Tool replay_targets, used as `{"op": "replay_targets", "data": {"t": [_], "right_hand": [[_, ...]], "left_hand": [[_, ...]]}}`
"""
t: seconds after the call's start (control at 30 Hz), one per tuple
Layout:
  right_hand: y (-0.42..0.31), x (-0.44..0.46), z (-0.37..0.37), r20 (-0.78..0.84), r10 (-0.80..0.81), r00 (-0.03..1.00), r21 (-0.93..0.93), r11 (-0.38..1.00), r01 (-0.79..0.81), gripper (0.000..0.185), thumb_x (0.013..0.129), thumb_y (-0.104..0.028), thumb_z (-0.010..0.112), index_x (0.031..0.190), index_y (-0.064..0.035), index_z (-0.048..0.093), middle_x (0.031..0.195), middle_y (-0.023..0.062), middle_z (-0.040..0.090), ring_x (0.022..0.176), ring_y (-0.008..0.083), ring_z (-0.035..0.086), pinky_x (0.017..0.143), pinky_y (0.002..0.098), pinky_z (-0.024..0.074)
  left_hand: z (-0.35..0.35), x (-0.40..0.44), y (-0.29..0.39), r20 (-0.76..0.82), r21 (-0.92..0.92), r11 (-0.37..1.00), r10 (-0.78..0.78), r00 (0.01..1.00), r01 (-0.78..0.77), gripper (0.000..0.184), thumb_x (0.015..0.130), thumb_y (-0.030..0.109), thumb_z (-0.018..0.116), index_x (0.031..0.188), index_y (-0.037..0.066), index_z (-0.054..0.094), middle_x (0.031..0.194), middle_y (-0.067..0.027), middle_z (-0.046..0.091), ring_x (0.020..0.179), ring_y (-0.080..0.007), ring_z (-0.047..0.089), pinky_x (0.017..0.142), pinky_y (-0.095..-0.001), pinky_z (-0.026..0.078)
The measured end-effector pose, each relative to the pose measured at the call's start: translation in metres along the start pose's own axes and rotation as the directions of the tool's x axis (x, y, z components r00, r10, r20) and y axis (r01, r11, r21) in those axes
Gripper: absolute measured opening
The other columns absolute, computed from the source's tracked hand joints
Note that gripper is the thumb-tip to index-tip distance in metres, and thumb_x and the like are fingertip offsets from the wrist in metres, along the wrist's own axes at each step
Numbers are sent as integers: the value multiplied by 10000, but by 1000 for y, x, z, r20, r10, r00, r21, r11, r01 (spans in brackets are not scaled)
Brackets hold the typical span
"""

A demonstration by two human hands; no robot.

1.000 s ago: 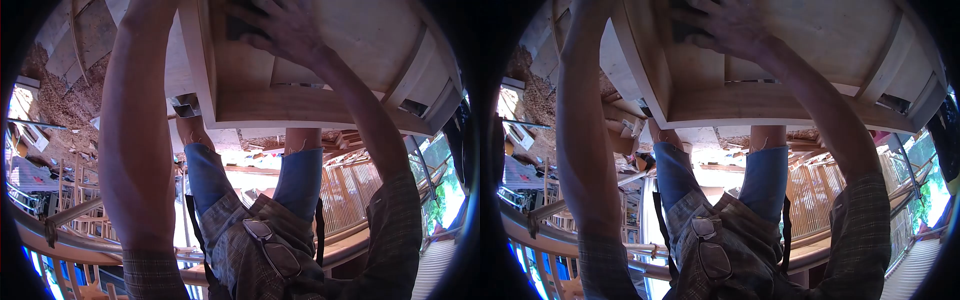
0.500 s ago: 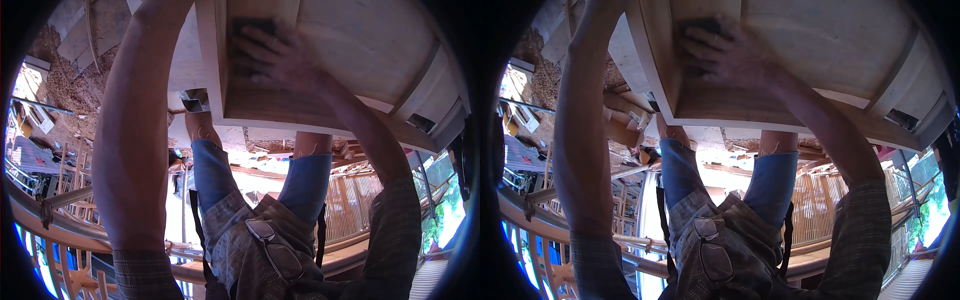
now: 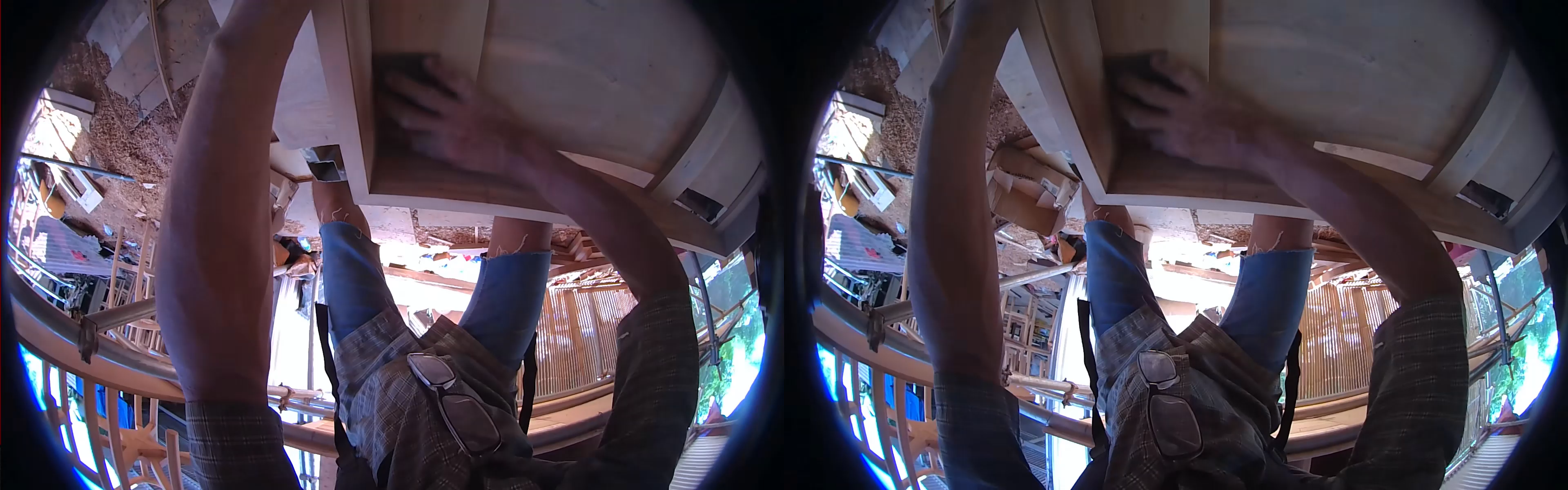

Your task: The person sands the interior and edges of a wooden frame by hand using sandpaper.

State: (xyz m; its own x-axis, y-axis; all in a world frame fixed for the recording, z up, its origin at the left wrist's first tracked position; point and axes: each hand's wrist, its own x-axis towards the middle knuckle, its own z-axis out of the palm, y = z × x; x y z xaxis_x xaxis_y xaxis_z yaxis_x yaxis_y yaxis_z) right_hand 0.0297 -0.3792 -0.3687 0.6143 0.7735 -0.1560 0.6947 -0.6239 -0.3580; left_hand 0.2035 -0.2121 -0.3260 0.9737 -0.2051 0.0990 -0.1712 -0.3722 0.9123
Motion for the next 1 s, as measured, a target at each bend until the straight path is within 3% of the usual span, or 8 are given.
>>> {"op": "replay_targets", "data": {"t": [0.13, 0.23, 0.3, 0.43, 0.5, 0.6, 0.83, 1.0], "right_hand": [[25, 11, -8, -98, -184, 978, 19, 982, 187, 301, 814, -259, 541, 1108, -303, 590, 1385, -40, 395, 1365, 209, 219, 1127, 487, 117], [11, 18, -25, -47, 113, 992, 92, 990, -109, 367, 784, -250, 577, 1146, -305, 590, 1370, -76, 403, 1373, 199, 197, 1130, 498, 131], [5, -3, -5, 21, -110, 994, 31, 994, 109, 396, 762, -257, 599, 1156, -303, 584, 1366, -64, 410, 1370, 207, 203, 1129, 497, 133], [32, 1, -19, 68, -353, 933, 161, 927, 339, 469, 715, -281, 644, 1178, -297, 570, 1334, -24, 444, 1350, 227, 248, 1128, 479, 147], [17, 1, -19, -23, -262, 965, 205, 943, 261, 470, 710, -292, 652, 1173, -298, 571, 1332, -16, 448, 1341, 227, 265, 1127, 468, 151], [7, -3, -20, -36, -234, 972, 263, 936, 235, 458, 715, -291, 650, 1166, -302, 574, 1335, -1, 447, 1331, 230, 288, 1121, 456, 166], [32, 20, -18, -251, -51, 967, 140, 986, 88, 398, 781, -181, 554, 1171, -256, 557, 1357, 11, 407, 1346, 226, 250, 1125, 448, 170], [16, -1, 11, -167, -195, 966, -319, 938, 134, 395, 766, -206, 553, 1155, -273, 570, 1385, 2, 388, 1358, 212, 233, 1123, 439, 176]], "left_hand": [[0, 2, 8, -81, 378, 898, -209, 975, 224, 276, 908, 291, 492, 841, 23, 481, 669, -80, 446, 655, -174, 438, 588, -340, 368], [2, -4, -4, 17, 266, 913, 316, 948, -309, 199, 933, 228, 465, 905, 35, 506, 766, -21, 481, 694, -132, 436, 592, -297, 358], [16, -8, -1, -75, -441, 891, -157, 985, 109, 196, 950, 221, 457, 997, 43, 522, 894, 3, 499, 774, -105, 452, 649, -254, 374], [-3, 5, -5, 66, -196, 945, -253, 965, 261, 213, 955, 223, 471, 1075, 51, 508, 980, 3, 515, 856, -93, 487, 720, -229, 401], [-15, 5, -1, 450, -844, 87, -423, 786, 529, 262, 951, 226, 493, 1148, 53, 488, 1018, -7, 535, 940, -68, 500, 780, -191, 402], [-5, -5, -27, 67, -320, 947, 26, 997, -3, 277, 948, 223, 497, 1164, 50, 489, 1052, -3, 542, 977, -60, 506, 802, -179, 399], [-6, 3, -22, 81, -507, 827, -234, 969, 242, 273, 959, 212, 468, 1162, 31, 494, 1102, -15, 534, 1006, -85, 519, 822, -193, 404], [-13, 1, -42, 88, -26, 983, 182, 979, -180, 303, 974, 183, 420, 1215, 7, 477, 1165, -59, 536, 1037, -127, 530, 873, -219, 421]]}}
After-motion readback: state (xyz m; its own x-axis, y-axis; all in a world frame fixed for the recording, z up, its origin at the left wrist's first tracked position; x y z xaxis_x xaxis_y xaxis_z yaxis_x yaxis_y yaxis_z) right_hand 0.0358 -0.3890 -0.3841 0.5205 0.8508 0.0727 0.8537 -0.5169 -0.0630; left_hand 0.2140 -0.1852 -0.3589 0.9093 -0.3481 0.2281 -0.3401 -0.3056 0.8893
